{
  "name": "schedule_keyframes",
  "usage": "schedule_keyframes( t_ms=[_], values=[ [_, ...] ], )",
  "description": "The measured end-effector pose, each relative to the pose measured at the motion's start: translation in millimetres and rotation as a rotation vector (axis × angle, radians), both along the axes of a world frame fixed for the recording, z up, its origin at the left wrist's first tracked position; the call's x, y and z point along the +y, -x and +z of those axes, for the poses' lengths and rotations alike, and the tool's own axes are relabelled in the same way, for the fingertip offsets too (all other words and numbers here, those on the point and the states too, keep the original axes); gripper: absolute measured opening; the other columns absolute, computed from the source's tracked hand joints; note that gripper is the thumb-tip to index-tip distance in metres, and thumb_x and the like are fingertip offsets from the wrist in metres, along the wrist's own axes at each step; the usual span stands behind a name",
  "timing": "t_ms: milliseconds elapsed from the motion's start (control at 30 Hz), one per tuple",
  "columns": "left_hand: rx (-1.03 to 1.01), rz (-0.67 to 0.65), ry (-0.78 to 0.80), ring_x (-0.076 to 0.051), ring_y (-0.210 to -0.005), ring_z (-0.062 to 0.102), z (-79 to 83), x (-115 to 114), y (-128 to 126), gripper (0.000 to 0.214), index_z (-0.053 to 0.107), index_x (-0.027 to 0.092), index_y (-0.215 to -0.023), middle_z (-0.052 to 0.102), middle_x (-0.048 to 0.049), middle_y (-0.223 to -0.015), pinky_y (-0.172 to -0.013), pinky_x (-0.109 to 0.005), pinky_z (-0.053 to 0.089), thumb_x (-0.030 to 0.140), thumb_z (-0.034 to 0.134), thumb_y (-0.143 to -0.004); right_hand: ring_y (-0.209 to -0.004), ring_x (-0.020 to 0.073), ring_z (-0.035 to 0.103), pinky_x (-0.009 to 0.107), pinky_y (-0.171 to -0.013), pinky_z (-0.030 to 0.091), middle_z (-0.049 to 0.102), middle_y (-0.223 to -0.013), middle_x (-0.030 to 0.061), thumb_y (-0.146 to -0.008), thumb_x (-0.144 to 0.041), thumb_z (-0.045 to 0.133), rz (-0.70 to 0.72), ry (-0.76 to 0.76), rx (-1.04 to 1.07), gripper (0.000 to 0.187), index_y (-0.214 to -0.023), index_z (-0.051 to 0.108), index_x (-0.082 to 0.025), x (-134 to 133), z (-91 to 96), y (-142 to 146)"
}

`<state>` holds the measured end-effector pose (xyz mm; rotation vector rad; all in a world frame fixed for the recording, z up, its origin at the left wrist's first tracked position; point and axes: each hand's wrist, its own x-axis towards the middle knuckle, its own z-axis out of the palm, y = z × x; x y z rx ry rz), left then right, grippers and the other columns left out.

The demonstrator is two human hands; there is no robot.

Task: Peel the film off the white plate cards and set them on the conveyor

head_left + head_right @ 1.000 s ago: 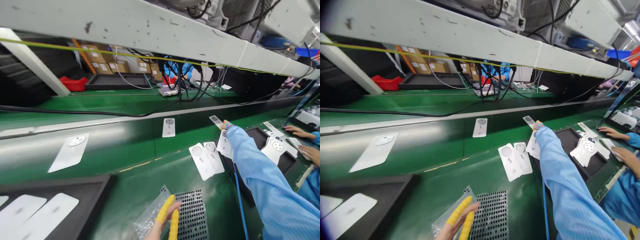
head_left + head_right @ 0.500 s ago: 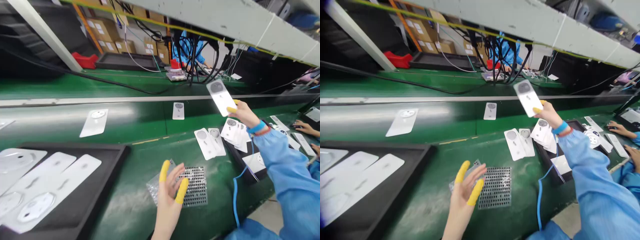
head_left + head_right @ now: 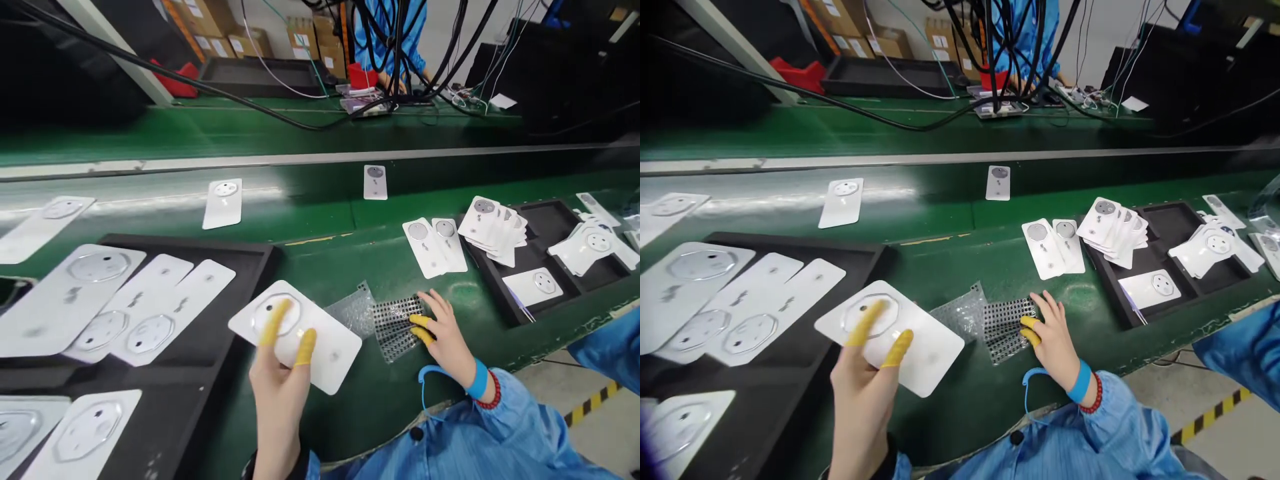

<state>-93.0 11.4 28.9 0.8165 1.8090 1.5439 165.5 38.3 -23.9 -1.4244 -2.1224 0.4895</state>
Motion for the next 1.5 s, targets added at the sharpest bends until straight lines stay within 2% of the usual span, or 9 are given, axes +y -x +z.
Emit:
schedule_keyframes(
  t_ms=[100,200,400,500,600,767,1067,1300,1500],
  values=[
    [-0.076,-0.157,0.221,-0.034,-0.092,0.07,-8.7,-4,2,0.039,0.078,0.013,-0.094,0.078,-0.0114,-0.092,-0.075,-0.038,0.056,0.039,0.077,-0.065,-0.126,0.0287,0.054,0.056,-0.102,0.048,0.057,-0.135,0.0127,-0.093,-0.016,0.057,0.101,-0.019,0.181,0.02,-0.105,0.07,-0.023,7,14.8,-6],
    [-0.151,-0.338,0.228,-0.031,-0.072,0.07,-5.6,-1,-13,0.034,0.08,0.013,-0.075,0.076,-0.0087,-0.067,-0.06,-0.033,0.053,0.044,0.079,-0.06,-0.106,0.0215,0.066,0.041,-0.092,0.057,0.064,-0.124,0.0101,-0.093,-0.018,0.059,0.13,0.042,0.337,0.02,-0.108,0.068,-0.024,13,42.2,-10],
    [-0.34,-0.501,0.149,-0.028,-0.069,0.069,-2.2,12,-59,0.04,0.075,0.015,-0.058,0.074,-0.0081,-0.064,-0.063,-0.032,0.054,0.055,0.077,-0.062,-0.112,0.0211,0.064,0.038,-0.091,0.059,0.063,-0.125,0.0097,-0.093,-0.018,0.056,0.289,0.142,0.309,0.026,-0.116,0.065,-0.024,25,69.7,-13],
    [-0.417,-0.486,0.153,-0.026,-0.074,0.07,-11.7,14,-70,0.035,0.076,0.015,-0.064,0.075,-0.008,-0.069,-0.072,-0.035,0.055,0.05,0.076,-0.069,-0.126,0.025,0.054,0.048,-0.104,0.05,0.056,-0.135,0.0109,-0.091,-0.017,0.058,0.286,0.076,0.233,0.034,-0.124,0.06,-0.024,28,71.6,-12],
    [-0.478,-0.477,0.16,-0.025,-0.074,0.069,-18.1,12,-72,0.033,0.076,0.015,-0.065,0.075,-0.0076,-0.07,-0.074,-0.035,0.054,0.047,0.076,-0.071,-0.125,0.0272,0.052,0.053,-0.104,0.046,0.061,-0.125,0.0099,-0.089,-0.017,0.063,0.283,-0.091,0.22,0.027,-0.115,0.064,-0.025,27,70.3,-2],
    [-0.532,-0.469,0.162,-0.021,-0.068,0.065,-19.0,10,-73,0.027,0.077,0.014,-0.067,0.074,-0.0048,-0.068,-0.066,-0.029,0.051,0.041,0.08,-0.068,-0.088,0.0186,0.065,0.034,-0.076,0.059,0.066,-0.097,0.0083,-0.095,-0.018,0.053,0.395,-0.05,0.238,0.015,-0.104,0.065,-0.02,20,54.1,21],
    [-0.656,-0.365,0.229,-0.014,-0.045,0.054,-24.9,10,-78,0.025,0.072,0.011,-0.062,0.065,-0.0023,-0.051,-0.048,-0.024,0.043,0.035,0.075,-0.064,-0.097,0.0244,0.065,0.04,-0.081,0.061,0.065,-0.107,0.017,-0.096,-0.008,0.035,0.453,-0.254,-0.018,0.029,-0.104,0.062,-0.013,10,33.5,22],
    [-0.562,-0.382,0.225,-0.015,-0.049,0.057,-29.7,14,-78,0.03,0.072,0.011,-0.063,0.067,-0.0026,-0.053,-0.048,-0.024,0.043,0.041,0.075,-0.067,-0.1,0.0264,0.063,0.041,-0.08,0.06,0.061,-0.107,0.0182,-0.088,-0.004,0.039,0.513,-0.227,-0.071,0.022,-0.101,0.055,-0.013,19,20.2,25],
    [-0.353,-0.387,0.182,-0.032,-0.099,0.068,-18.3,10,-52,0.035,0.077,0.014,-0.084,0.078,-0.0115,-0.094,-0.09,-0.039,0.051,0.046,0.076,-0.072,-0.102,0.0248,0.065,0.04,-0.084,0.06,0.063,-0.108,0.0156,-0.085,-0.001,0.039,0.503,-0.065,-0.043,0.029,-0.105,0.052,-0.017,26,17.8,1]
  ],
)
